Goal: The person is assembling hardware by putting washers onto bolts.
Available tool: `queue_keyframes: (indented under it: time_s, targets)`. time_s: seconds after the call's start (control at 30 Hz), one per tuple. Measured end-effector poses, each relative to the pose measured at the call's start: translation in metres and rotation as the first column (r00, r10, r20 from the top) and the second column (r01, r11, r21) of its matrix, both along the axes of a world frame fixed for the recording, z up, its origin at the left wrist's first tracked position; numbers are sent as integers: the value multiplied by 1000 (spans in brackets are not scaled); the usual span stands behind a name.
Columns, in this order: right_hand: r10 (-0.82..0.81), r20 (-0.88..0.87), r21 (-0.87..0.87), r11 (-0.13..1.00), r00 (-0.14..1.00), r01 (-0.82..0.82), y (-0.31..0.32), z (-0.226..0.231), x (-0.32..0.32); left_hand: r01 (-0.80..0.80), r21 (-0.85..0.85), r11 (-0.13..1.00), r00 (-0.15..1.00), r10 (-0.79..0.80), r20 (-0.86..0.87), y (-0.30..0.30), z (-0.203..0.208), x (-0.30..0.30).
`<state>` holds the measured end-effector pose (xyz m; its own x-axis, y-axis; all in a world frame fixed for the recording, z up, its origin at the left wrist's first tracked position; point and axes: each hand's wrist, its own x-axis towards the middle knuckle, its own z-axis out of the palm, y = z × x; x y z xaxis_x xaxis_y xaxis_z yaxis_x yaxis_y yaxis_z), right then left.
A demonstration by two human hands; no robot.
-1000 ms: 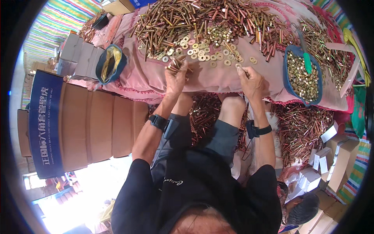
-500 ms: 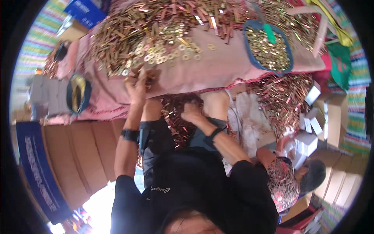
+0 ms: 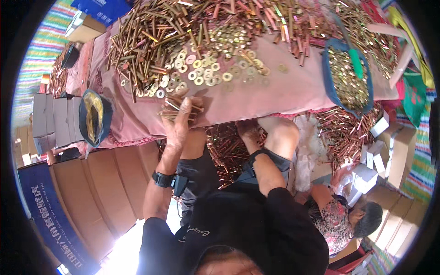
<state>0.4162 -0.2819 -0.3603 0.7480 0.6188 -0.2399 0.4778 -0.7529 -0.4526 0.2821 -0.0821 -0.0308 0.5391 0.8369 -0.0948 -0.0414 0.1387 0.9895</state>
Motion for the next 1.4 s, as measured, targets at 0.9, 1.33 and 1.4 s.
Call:
queue_keyframes:
  time_s: [0.9,1.33,1.4]
  targets:
    - [461,41,75,884,887,-462,26,37,-217,-19,-47,999,998,16,-64,8,15,-26]
    - [467,-83,13,884,880,-467,22,55,-180,-93,18,996,993,94,-66,-3,11,-19]
    - [468,-80,21,884,880,-468,22,54,-175,-91,45,995,992,95,-87,-3,12,-18]
